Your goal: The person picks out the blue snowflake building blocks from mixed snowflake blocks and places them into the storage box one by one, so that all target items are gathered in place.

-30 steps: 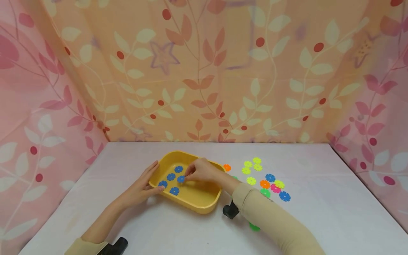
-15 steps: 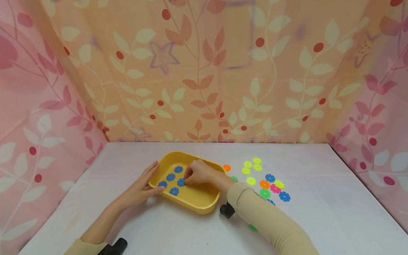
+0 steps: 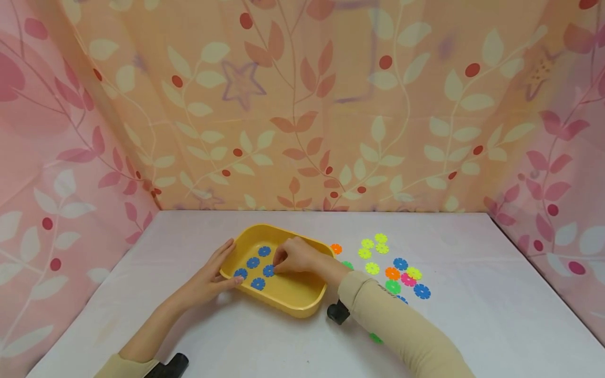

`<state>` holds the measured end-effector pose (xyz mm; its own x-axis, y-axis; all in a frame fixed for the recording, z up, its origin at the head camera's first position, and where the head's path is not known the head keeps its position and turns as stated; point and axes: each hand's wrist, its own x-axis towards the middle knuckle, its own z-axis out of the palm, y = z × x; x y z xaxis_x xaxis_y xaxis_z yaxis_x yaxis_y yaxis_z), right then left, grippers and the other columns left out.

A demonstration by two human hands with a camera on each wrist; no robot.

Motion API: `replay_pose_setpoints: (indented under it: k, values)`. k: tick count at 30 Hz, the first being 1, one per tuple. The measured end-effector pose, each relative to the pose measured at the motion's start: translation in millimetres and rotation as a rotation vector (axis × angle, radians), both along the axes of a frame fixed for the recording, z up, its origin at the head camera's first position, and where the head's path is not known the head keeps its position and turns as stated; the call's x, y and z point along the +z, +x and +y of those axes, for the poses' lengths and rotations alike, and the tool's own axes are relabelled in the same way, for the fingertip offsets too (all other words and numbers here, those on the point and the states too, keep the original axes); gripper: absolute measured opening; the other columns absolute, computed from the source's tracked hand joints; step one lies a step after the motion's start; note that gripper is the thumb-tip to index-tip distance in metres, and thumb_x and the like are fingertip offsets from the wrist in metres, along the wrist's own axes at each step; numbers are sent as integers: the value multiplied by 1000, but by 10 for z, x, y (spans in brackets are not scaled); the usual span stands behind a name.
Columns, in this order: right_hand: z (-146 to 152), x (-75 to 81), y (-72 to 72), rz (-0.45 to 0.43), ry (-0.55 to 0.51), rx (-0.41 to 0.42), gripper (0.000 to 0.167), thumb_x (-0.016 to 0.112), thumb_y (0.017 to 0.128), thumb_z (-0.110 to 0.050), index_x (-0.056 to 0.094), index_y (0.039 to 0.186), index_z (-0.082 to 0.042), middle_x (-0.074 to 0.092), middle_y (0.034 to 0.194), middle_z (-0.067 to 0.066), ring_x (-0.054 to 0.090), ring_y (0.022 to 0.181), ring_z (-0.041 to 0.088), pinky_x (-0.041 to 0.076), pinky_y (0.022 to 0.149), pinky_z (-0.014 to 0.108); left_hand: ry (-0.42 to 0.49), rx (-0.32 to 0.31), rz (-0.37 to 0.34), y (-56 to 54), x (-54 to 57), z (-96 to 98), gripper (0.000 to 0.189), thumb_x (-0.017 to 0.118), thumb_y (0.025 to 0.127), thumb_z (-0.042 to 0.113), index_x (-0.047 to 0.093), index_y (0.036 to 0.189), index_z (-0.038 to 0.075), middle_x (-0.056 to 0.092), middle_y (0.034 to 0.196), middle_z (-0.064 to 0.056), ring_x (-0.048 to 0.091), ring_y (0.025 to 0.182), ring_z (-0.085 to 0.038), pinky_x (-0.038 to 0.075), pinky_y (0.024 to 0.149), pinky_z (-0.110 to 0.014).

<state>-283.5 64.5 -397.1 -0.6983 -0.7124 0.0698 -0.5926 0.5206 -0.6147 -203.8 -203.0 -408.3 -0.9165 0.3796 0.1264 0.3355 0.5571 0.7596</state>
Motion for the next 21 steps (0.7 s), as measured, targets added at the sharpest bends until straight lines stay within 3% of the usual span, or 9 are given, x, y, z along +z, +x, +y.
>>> replay_pose_setpoints:
  k: [10, 16, 21]
  values:
    - [277, 182, 97, -3, -157, -121, 13, 78, 85, -25, 76, 93, -15, 68, 81, -11, 62, 79, 8, 53, 73, 23, -11, 1, 0, -17, -19, 7, 98, 71, 86, 49, 15, 157, 11, 2, 163, -1, 7, 148, -32, 22, 112, -57]
    - [687, 315, 174, -8, -248, -273, 17, 77, 86, -30, 76, 96, -17, 71, 89, -8, 63, 84, 13, 54, 76, 27, -11, -1, -1, -23, -27, 16, 98, 71, 86, 48, 14, 157, 10, 2, 163, -2, 7, 148, -33, 22, 112, -57]
    - [1169, 334, 212, -56, -251, -406, 24, 74, 87, -39, 75, 101, -19, 71, 95, -5, 63, 89, 17, 54, 77, 31, -12, 1, 6, -16, -28, 3, 98, 70, 87, 48, 14, 157, 9, 2, 163, -2, 8, 148, -33, 26, 111, -56]
